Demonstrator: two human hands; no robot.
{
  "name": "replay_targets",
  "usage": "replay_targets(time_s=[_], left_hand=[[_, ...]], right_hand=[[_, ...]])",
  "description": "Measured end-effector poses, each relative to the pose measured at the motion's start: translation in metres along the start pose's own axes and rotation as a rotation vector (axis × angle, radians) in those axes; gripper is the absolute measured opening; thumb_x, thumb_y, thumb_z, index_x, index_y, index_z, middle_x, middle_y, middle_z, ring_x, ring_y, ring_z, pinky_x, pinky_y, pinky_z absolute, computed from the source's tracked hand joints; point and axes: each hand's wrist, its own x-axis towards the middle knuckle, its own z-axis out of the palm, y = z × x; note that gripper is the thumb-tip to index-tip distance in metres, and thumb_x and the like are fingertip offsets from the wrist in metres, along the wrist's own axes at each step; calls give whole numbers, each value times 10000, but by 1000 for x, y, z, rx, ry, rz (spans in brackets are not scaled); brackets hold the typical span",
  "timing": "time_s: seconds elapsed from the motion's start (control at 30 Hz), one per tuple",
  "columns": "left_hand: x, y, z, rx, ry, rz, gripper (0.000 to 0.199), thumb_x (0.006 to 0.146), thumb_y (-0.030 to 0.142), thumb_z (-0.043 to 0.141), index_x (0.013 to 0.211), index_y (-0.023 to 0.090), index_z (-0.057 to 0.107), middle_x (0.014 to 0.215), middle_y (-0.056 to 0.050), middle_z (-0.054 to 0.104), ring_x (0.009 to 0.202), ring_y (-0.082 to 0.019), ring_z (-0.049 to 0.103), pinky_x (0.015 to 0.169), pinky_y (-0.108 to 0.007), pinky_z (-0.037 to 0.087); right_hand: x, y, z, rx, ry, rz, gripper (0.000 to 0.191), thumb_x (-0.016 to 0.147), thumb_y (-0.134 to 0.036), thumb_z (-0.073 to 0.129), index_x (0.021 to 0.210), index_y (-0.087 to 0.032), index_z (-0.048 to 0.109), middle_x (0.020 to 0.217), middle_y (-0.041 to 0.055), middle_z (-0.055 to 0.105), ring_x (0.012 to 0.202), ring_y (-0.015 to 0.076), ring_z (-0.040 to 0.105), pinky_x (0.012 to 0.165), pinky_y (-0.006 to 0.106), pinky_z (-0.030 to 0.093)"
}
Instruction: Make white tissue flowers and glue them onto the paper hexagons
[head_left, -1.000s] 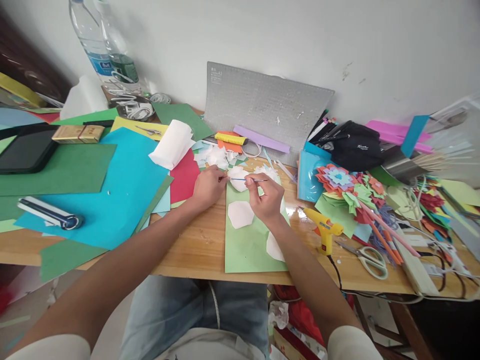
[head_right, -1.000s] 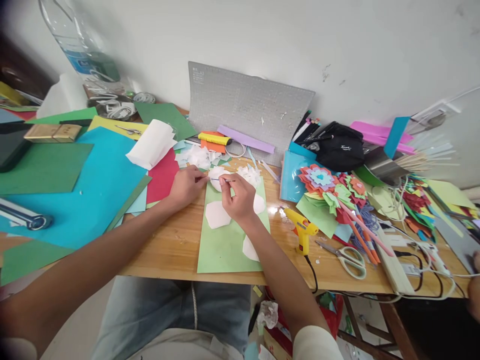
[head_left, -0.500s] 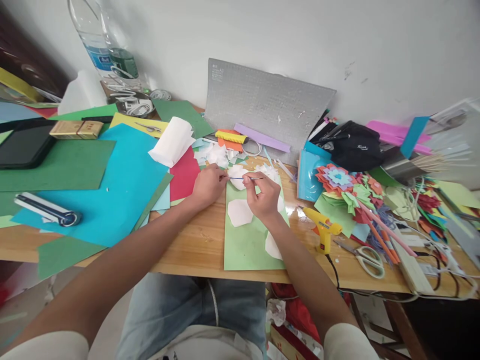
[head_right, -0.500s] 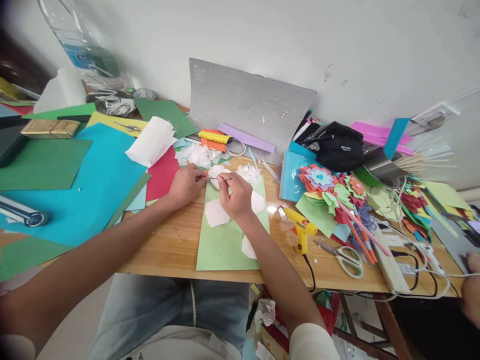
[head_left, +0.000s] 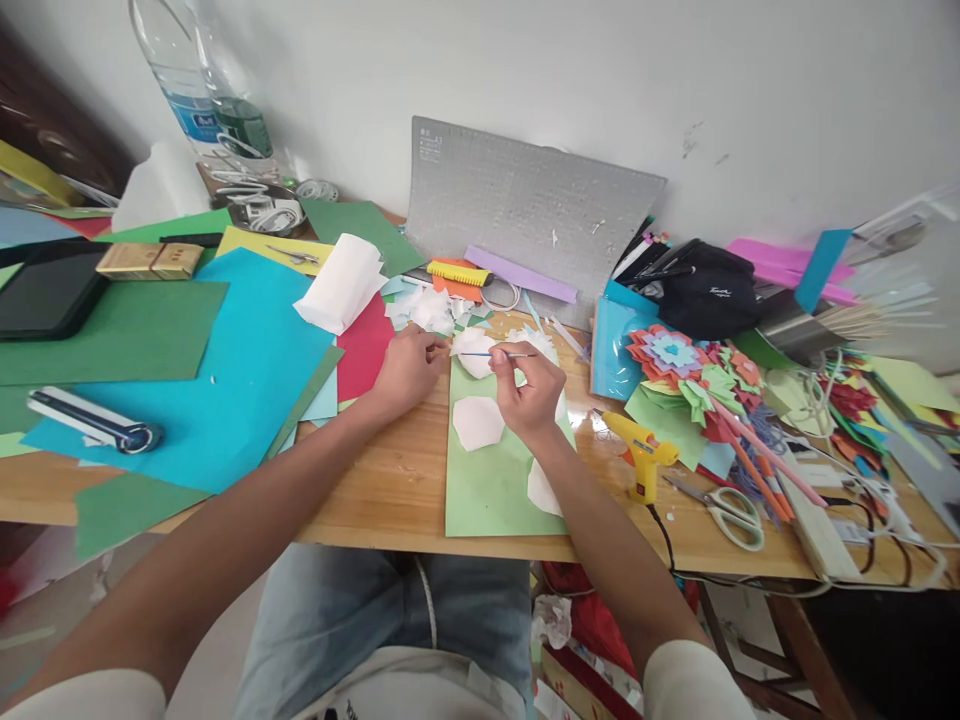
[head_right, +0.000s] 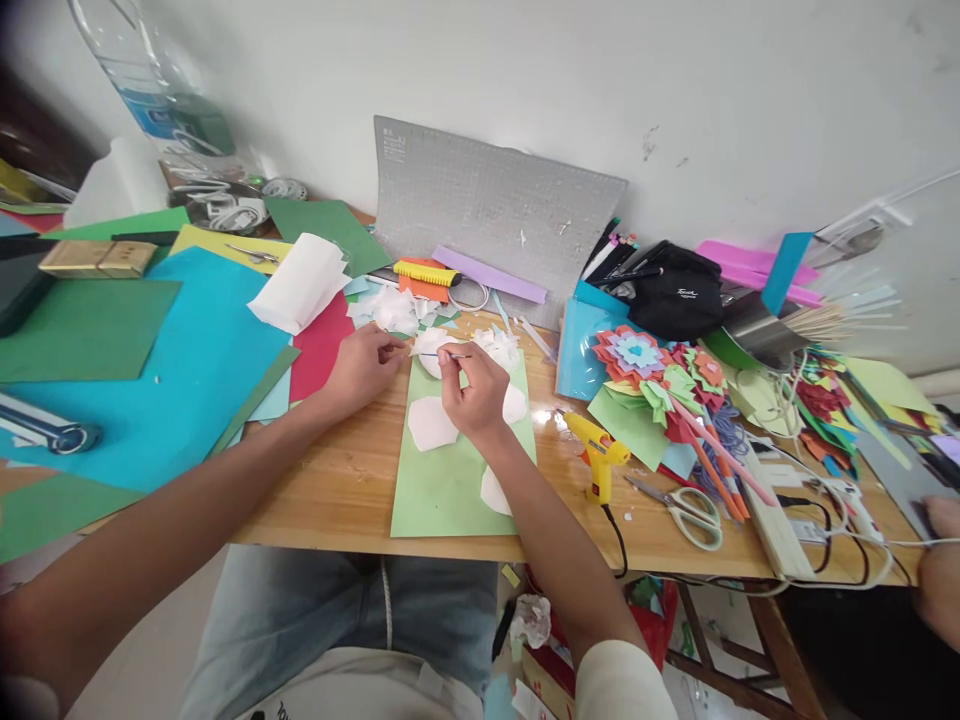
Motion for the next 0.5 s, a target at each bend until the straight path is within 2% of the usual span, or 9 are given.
replay_targets(time_s=[0.3, 0.5], left_hand=[[-2, 2, -2, -54, 7, 13, 155, 806, 232, 587, 872, 161, 708, 865, -53, 609, 680, -133, 542, 655, -269, 466], [-3, 1, -2, -71, 19, 32, 146, 828, 241, 569, 848, 162, 690, 843, -51, 606, 700, -144, 544, 650, -274, 455]], right_hand=[[0, 1, 1, 12, -4, 25, 215, 957, -279, 502, 807, -212, 640, 780, 50, 725, 713, 166, 682, 672, 301, 531], [1, -1, -3, -15, 54, 28, 221, 955, -281, 507, 802, -209, 649, 720, 39, 707, 686, 168, 671, 654, 305, 523]])
